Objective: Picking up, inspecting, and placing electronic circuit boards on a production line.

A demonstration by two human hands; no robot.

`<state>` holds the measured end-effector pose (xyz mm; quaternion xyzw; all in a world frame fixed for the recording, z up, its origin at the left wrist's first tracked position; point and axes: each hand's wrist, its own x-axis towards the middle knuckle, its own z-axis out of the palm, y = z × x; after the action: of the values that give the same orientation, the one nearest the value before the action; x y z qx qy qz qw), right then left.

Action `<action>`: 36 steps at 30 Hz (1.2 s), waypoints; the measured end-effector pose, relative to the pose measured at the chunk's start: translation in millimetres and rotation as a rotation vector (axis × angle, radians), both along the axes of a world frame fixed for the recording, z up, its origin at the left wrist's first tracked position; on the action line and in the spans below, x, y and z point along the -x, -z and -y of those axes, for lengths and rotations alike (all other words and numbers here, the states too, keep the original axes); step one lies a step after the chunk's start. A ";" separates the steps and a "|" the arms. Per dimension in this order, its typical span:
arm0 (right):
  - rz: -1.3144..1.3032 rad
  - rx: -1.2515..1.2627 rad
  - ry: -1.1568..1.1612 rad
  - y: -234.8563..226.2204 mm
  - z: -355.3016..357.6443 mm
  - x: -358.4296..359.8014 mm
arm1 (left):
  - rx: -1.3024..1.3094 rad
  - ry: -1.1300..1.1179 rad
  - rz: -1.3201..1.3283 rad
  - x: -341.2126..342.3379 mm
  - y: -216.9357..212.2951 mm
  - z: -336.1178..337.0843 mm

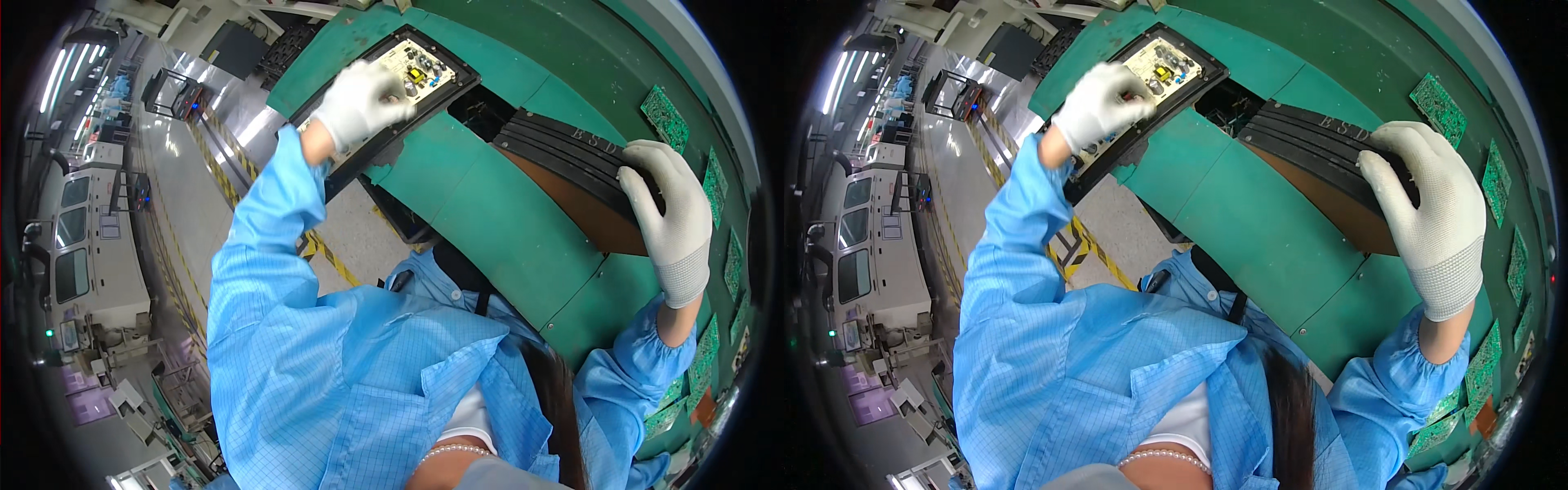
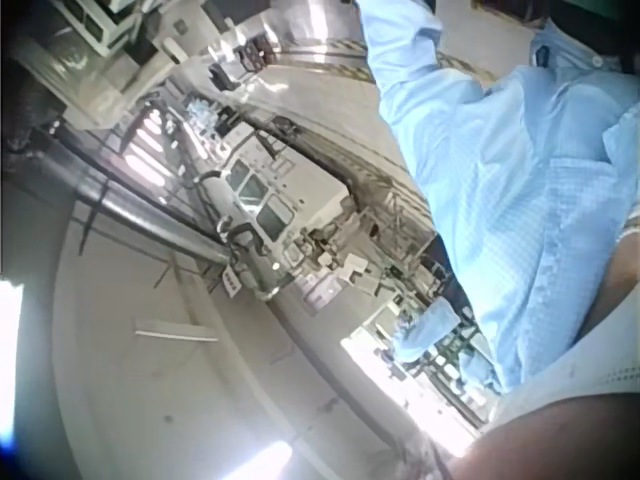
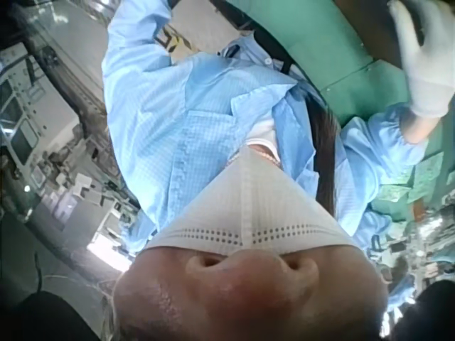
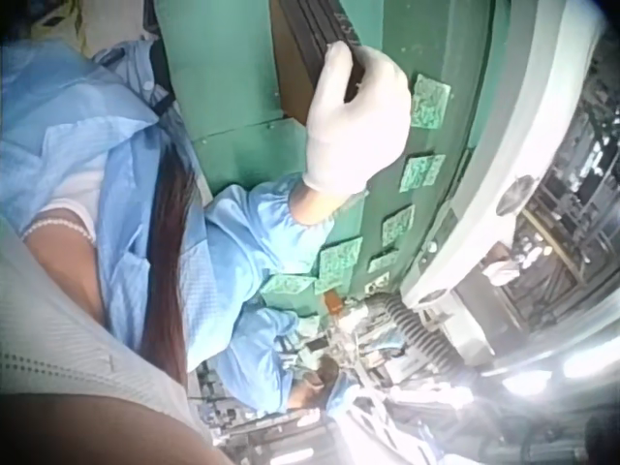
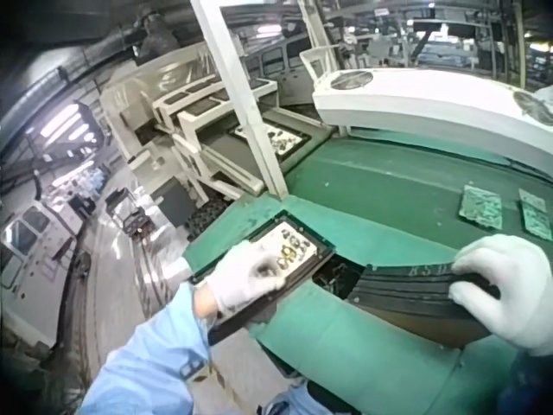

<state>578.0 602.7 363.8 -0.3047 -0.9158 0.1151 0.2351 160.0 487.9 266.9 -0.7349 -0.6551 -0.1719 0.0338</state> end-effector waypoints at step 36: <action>-0.069 -0.028 -0.036 1.4 1.7 -4.1 | 0.217 0.052 -0.236 65.3 -12.2 -127.0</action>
<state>582.1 601.0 362.4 -0.2808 -0.9139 0.1170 0.2689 94.7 614.8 279.1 -0.7660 -0.6421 -0.0135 0.0266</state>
